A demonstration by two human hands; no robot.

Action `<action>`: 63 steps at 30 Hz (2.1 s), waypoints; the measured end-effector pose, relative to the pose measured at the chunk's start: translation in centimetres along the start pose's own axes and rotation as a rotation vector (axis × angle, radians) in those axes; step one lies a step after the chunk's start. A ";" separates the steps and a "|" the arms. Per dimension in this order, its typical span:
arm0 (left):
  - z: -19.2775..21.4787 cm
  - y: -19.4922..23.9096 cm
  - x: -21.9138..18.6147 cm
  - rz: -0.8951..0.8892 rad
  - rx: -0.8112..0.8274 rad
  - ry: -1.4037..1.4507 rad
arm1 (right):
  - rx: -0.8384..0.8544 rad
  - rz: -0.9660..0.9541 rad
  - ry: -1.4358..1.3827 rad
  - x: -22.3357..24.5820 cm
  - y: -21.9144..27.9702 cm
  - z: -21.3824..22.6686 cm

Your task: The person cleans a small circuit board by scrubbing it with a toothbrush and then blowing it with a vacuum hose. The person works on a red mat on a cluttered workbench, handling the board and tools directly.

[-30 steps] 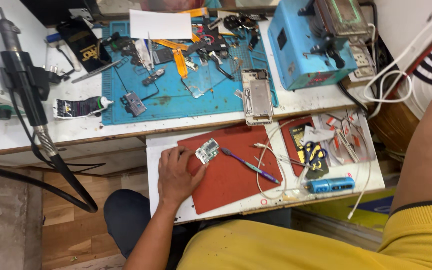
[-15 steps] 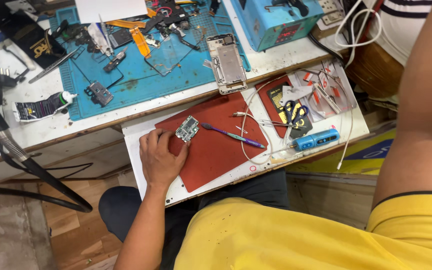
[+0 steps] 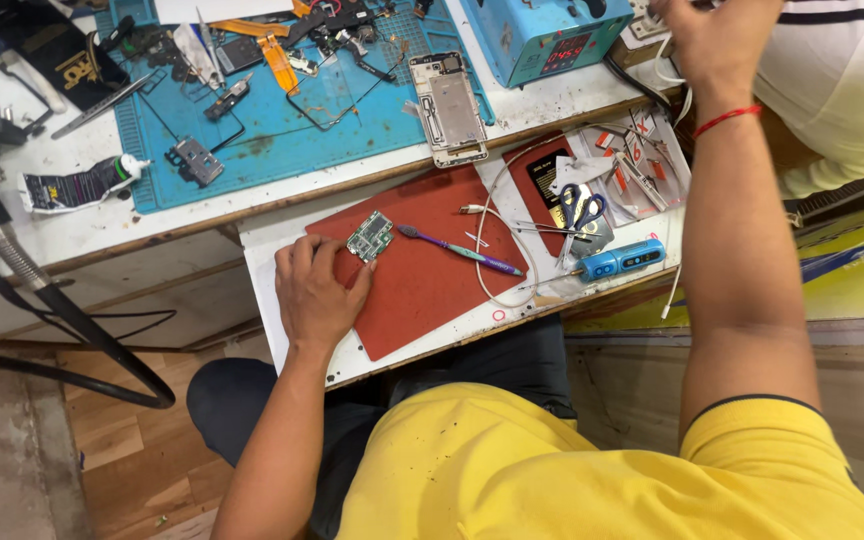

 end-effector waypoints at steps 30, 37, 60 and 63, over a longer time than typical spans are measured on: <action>-0.2 0.2 0.2 -0.049 -0.040 0.002 | -0.044 -0.156 -0.246 5.3 10.7 -7.5; -0.3 0.3 0.2 -0.069 -0.034 0.017 | 0.608 0.107 -0.134 21.5 19.6 -14.2; -0.8 0.0 0.8 -0.016 0.021 0.072 | 0.682 -0.177 -0.296 22.1 18.7 -20.4; -0.7 0.0 0.7 -0.013 0.018 0.063 | 0.668 0.008 -0.237 23.6 18.6 -20.6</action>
Point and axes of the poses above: each hand's wrist, its own y-axis away from the middle knuckle, its own z-axis out of the back of the hand, x = y × z, the point moved 7 cm from there along -y, towards the middle knuckle, and after that the axes turned 13 degrees about x, right-handed, at the moved point
